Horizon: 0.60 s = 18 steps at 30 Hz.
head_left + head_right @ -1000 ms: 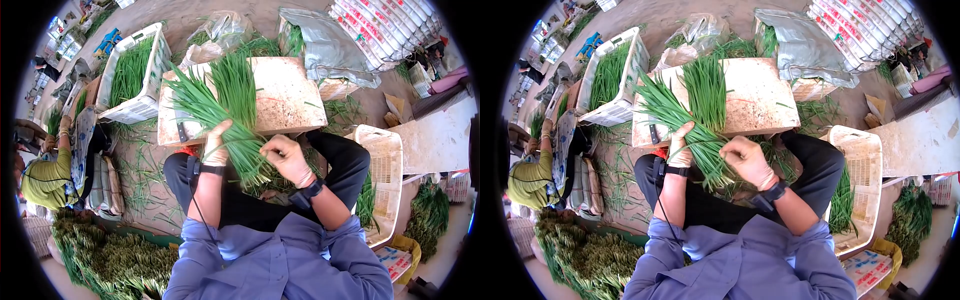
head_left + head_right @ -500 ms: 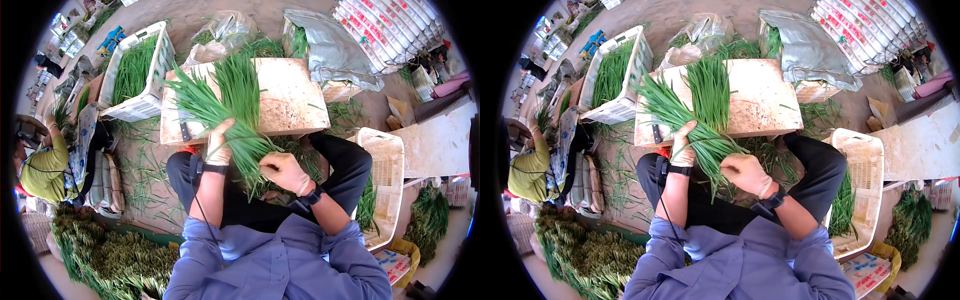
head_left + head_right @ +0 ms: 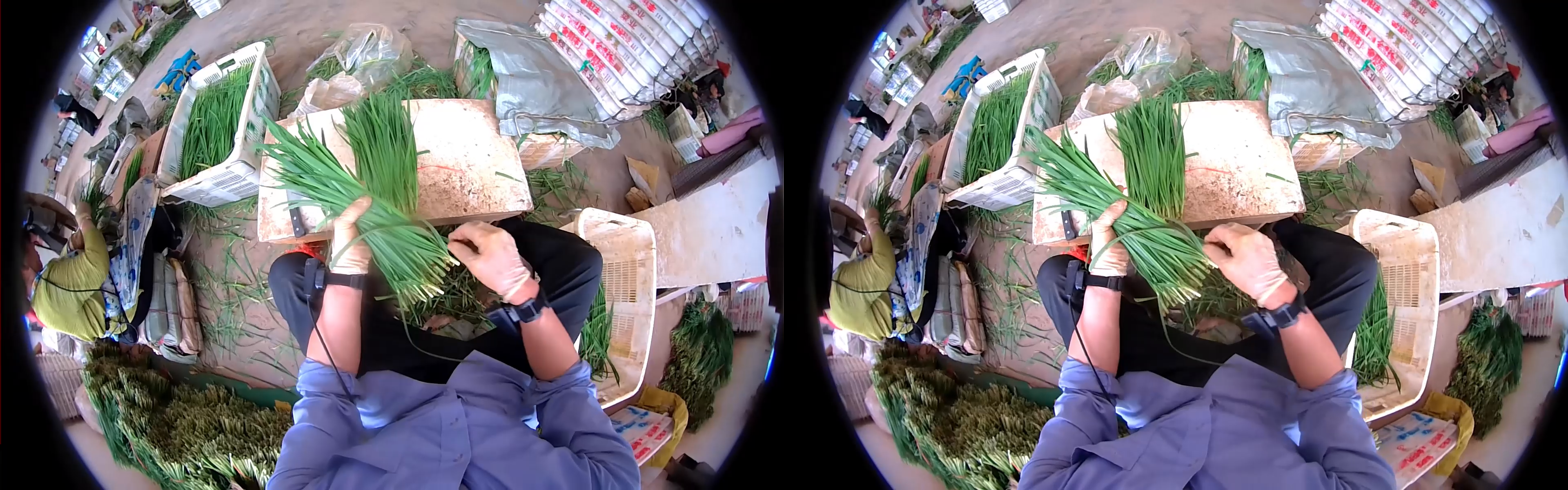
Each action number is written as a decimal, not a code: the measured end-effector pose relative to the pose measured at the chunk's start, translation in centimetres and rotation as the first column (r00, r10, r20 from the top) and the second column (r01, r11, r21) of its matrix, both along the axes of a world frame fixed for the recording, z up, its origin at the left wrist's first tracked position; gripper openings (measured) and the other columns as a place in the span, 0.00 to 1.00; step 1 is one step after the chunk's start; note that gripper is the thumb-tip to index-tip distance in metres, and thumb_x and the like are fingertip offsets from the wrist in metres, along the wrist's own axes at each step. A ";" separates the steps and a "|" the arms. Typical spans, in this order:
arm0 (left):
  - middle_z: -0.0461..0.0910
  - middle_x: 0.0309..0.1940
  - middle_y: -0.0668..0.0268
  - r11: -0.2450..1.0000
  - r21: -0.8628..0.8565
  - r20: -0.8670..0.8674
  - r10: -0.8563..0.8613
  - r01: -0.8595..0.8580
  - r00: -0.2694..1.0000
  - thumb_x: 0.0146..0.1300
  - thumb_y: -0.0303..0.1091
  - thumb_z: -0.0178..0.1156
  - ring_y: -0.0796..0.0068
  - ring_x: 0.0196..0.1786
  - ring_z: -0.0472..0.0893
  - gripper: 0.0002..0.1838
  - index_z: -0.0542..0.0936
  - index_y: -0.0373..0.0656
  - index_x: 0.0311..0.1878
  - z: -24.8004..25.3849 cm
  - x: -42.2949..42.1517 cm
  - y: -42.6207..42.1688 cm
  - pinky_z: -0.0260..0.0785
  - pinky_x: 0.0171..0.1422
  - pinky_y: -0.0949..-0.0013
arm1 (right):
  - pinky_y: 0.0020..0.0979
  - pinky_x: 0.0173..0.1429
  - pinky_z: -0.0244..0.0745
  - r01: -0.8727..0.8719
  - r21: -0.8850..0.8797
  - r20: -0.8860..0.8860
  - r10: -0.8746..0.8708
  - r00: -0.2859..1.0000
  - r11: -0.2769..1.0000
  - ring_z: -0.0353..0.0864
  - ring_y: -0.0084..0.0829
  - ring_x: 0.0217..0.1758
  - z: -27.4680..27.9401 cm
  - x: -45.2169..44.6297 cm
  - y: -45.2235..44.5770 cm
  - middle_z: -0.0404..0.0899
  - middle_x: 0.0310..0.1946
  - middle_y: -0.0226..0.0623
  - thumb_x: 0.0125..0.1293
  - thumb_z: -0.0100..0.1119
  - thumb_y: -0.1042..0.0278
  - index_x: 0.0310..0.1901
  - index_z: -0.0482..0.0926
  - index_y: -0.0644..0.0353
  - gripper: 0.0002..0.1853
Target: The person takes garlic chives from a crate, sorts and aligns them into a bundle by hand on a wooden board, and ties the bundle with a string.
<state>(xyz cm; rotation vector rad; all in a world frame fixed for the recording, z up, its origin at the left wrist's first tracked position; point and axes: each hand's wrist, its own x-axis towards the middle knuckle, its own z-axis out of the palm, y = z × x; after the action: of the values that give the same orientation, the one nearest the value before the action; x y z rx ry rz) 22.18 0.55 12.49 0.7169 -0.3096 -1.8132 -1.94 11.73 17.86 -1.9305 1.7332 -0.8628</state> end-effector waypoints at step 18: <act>0.84 0.42 0.61 0.997 -0.073 -0.023 0.019 -0.020 1.000 0.65 0.31 0.71 0.56 0.45 0.88 0.25 0.78 0.41 0.64 -2.5 0.7 -0.6 0.85 0.55 0.46 | 0.28 0.50 0.79 -0.102 0.253 0.598 -0.073 0.798 0.962 0.82 0.22 0.42 -4.4 0.6 -0.5 0.85 0.38 0.31 0.71 0.70 0.74 0.47 0.83 0.63 0.07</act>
<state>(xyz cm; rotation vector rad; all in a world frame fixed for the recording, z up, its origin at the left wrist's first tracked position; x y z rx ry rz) 22.83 -0.08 9.97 0.6465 -0.3517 -1.7809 -1.31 11.26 13.42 -1.2840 1.3518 -1.0288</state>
